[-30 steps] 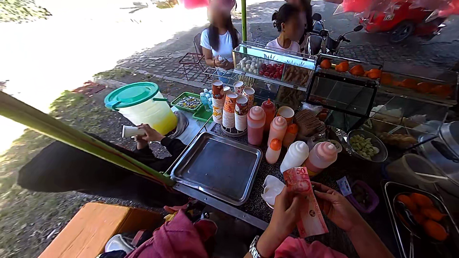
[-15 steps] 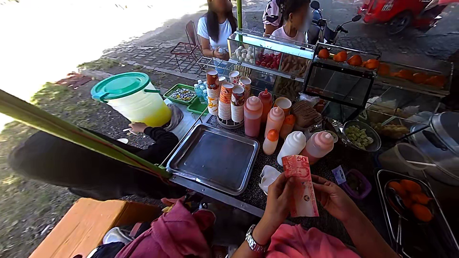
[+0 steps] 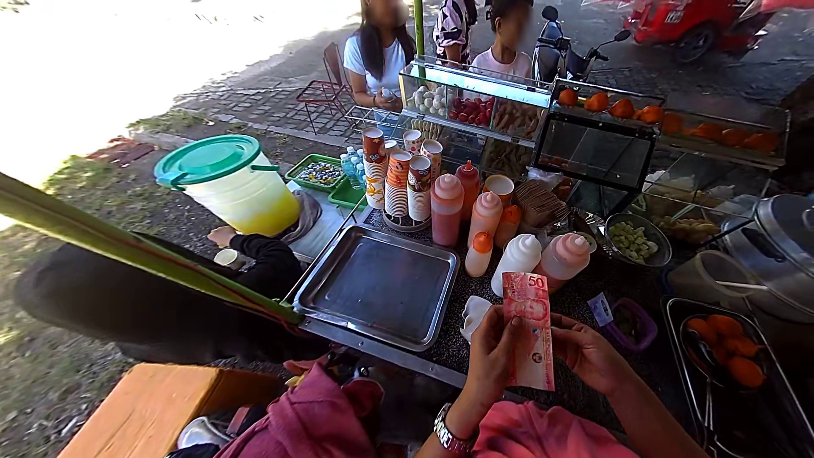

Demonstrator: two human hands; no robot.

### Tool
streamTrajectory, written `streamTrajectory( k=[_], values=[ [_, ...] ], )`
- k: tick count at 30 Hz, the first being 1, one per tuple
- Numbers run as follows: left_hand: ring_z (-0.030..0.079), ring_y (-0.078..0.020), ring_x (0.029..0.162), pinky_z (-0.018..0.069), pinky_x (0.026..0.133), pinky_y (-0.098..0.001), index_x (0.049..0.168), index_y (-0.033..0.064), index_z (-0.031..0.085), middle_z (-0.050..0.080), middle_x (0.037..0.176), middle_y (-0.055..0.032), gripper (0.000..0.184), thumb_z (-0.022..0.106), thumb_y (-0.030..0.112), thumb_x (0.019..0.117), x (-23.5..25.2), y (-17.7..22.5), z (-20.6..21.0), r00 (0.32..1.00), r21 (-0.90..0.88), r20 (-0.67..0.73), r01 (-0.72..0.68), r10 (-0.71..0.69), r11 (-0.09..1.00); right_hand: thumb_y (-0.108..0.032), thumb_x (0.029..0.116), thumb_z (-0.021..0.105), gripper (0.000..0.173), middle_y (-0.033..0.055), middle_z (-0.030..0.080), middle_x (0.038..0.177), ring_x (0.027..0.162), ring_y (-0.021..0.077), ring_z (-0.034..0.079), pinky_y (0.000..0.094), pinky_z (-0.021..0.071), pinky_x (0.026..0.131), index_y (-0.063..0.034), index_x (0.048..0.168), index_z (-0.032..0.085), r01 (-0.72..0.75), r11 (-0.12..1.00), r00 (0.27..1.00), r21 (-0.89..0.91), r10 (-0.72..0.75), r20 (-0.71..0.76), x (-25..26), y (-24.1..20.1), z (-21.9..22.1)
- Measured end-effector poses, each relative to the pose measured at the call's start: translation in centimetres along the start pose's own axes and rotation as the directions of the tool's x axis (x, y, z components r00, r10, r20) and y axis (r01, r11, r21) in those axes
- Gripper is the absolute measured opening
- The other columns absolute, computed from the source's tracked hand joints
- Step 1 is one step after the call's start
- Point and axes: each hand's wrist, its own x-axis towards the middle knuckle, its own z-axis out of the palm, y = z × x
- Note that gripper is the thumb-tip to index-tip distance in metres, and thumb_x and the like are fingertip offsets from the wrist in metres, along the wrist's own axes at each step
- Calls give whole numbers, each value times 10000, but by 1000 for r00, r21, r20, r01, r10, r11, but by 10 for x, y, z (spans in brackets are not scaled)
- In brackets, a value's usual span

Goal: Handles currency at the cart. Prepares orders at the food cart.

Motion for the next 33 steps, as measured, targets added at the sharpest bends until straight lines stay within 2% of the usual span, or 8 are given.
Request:
streamTrajectory(
  k=[3,8,13,16,20,23,25,33],
  values=[
    [712,-99,855,606,795,-270,1214,-50,547,710,972,-60,214,529,30,1016,1,4,0,1000,-5,1,26,-26,1000,64,1042,401,280,129,755,990,859,184,757,315,631,821,24,1153,654,-4,1000,1000,-15,4,-12,0,-1,3],
    [732,-143,876,620,807,-317,1558,-13,214,712,1044,-108,687,562,2,965,5,7,0,1000,-57,5,23,-23,998,58,1044,393,282,133,754,1015,887,197,760,330,631,849,23,1174,641,4,1000,1000,-3,-4,14,0,-1,2],
    [739,-130,854,627,791,-311,1613,46,45,718,1055,-95,865,553,-23,917,17,18,-6,999,-10,-23,-30,30,999,54,1049,396,276,134,753,1031,913,211,760,328,631,843,23,1186,633,-8,1000,1000,19,8,-2,-2,-4,4],
    [737,-106,837,629,776,-294,1604,19,-37,716,1044,-90,901,540,0,912,42,48,-14,987,82,-27,-155,158,985,60,1045,402,269,130,755,1021,909,214,762,327,633,838,26,1191,626,-10,1000,1000,12,10,-13,-4,-6,6],
    [704,-33,763,612,709,-237,1618,110,104,708,974,25,823,461,-5,886,81,113,-19,953,29,-102,-285,286,958,51,1048,400,270,120,755,1036,921,209,761,324,630,845,18,1209,614,-12,1000,1000,3,12,11,-6,-7,6],
    [667,-26,930,572,762,-212,1612,163,232,565,1392,-14,778,411,-18,877,95,148,-19,951,-68,-108,-298,290,952,54,1048,401,268,125,755,1028,914,211,762,323,632,836,23,1204,617,-8,1000,1000,18,8,3,-8,-7,6],
    [649,-18,980,558,778,-198,1600,139,269,490,1487,-28,742,397,-1,883,100,157,-17,947,-86,-113,-312,302,946,51,1050,398,272,124,756,1026,913,208,762,321,632,833,21,1207,617,-3,1000,1000,26,3,-5,-10,-7,5],
    [667,-12,960,576,781,-205,1588,137,288,541,1430,-8,735,396,-7,875,103,155,-10,921,-84,-118,-382,371,921,48,1054,388,275,120,756,1010,899,203,761,311,631,816,21,1197,622,23,998,998,64,-20,-51,-16,-7,-10]
  ],
)
